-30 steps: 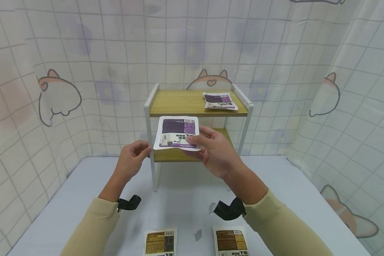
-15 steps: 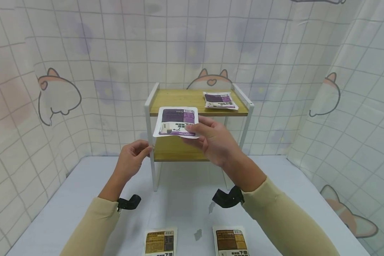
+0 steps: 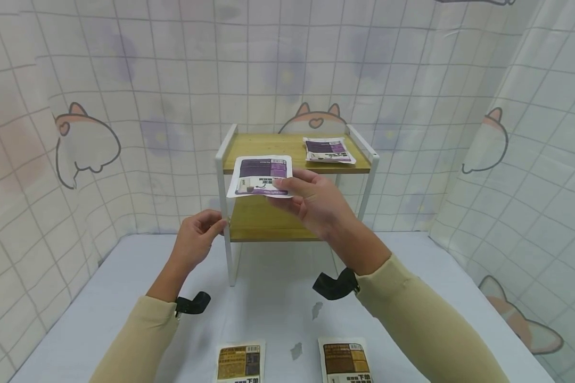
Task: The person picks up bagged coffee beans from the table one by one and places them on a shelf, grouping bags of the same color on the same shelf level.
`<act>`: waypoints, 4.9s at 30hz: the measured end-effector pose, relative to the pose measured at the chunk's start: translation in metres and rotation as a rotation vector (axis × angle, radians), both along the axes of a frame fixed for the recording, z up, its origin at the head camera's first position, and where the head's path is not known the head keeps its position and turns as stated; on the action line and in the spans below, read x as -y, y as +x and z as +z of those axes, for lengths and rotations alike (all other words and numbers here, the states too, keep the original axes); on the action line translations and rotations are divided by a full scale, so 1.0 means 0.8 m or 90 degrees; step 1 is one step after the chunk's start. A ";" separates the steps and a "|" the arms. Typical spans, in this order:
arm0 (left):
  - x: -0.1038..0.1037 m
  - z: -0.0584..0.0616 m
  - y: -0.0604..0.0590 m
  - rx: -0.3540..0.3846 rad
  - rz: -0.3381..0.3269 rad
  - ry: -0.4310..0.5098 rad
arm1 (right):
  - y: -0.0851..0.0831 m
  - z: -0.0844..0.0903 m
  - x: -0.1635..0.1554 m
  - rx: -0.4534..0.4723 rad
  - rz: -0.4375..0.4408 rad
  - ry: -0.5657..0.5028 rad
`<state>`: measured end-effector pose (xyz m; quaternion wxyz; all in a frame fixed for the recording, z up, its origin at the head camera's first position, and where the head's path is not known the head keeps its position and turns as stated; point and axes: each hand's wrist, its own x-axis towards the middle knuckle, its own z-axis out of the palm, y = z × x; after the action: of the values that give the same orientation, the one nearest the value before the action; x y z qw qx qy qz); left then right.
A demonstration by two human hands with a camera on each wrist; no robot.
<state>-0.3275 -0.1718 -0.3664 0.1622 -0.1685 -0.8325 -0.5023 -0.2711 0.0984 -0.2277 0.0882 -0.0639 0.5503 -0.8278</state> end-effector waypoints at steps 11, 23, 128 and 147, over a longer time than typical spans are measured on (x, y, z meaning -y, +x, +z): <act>0.001 -0.001 -0.001 0.002 0.006 -0.003 | -0.011 0.003 0.006 0.007 -0.018 -0.006; 0.004 -0.006 -0.006 0.013 -0.001 0.007 | -0.020 0.009 0.011 -0.005 -0.031 -0.005; 0.001 -0.002 -0.002 0.007 -0.007 0.008 | -0.027 -0.009 0.053 -0.134 -0.151 0.011; 0.002 -0.004 -0.003 0.005 -0.006 0.011 | -0.032 -0.014 0.056 -0.148 -0.200 -0.005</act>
<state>-0.3298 -0.1732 -0.3696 0.1576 -0.1690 -0.8280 -0.5108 -0.2964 0.0536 -0.2387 -0.1068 -0.0728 0.5566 -0.8206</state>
